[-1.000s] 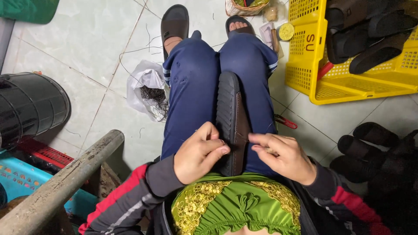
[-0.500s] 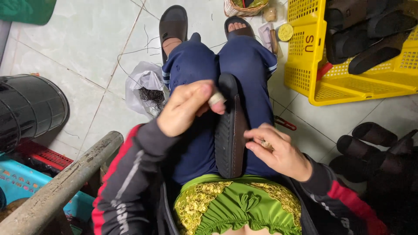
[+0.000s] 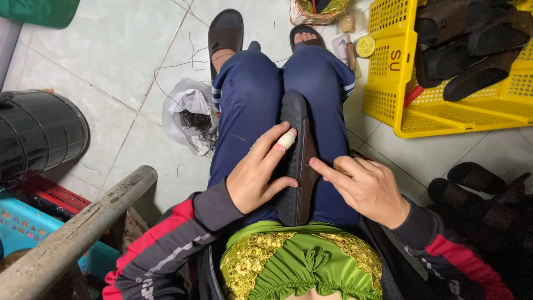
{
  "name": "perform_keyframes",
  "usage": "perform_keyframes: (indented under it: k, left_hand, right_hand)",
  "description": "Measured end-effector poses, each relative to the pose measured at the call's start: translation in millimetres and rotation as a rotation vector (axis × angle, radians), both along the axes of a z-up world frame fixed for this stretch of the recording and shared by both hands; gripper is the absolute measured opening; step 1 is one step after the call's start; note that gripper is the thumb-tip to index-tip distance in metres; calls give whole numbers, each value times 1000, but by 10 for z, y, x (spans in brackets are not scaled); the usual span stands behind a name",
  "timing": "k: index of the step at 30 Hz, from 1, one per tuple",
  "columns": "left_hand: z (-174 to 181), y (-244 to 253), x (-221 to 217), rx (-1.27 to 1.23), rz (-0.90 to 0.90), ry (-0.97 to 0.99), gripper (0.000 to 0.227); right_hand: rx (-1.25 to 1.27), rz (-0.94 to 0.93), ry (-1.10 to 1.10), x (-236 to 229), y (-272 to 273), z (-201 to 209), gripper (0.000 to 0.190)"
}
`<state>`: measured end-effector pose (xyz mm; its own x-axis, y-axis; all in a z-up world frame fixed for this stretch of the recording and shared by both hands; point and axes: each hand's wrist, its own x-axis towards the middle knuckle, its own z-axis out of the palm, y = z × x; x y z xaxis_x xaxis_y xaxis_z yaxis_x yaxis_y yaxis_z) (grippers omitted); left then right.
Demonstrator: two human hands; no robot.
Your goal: Hand-stitching a shoe sole to the upper part using a needle and thread.
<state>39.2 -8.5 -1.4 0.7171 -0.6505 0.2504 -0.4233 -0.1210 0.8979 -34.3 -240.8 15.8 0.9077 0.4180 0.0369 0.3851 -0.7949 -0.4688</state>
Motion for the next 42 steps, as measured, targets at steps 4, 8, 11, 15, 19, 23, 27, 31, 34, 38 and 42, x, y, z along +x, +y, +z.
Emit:
perform_keyframes:
  k: [4,8,11,15,19,23,27,31,34,38,42]
  left_hand:
    - [-14,-7,-5,135,-1,38,80]
    - [-72,-18,1,144,5,28,81]
    - [-161,-32,49,110,28,22,81]
    - [-251,-21,61,91,13,-37,85]
    - [-244,-20,-53,133,76,-159,86]
    - [-68,44,-220,284,218,-367,37]
    - [83,91,-277,-155,62,519,14]
    - [-149,75,-307,-410,54,905,11]
    - [-246,-30,-281,-168,218,717,10]
    - [-302,-74,-349,-93,199,740,26]
    - [-63,-118,-271,-32,209,552,23]
  right_hand:
    - [-87,52,-31,12,-53,-24,40]
    - [-221,121,-76,28,-81,1,46]
    - [-304,175,-116,43,-43,-105,50]
    - [-70,131,-117,84,108,-305,37]
    - [17,64,-49,25,107,-332,21]
    - [-72,30,-44,60,181,-86,13]
    - [181,-14,-72,75,171,-185,18]
    - [383,-82,-101,64,205,-254,31]
    - [423,-100,-95,90,230,-176,29]
    - [407,-105,-107,108,213,-88,29]
    - [176,-46,22,156,115,151,31]
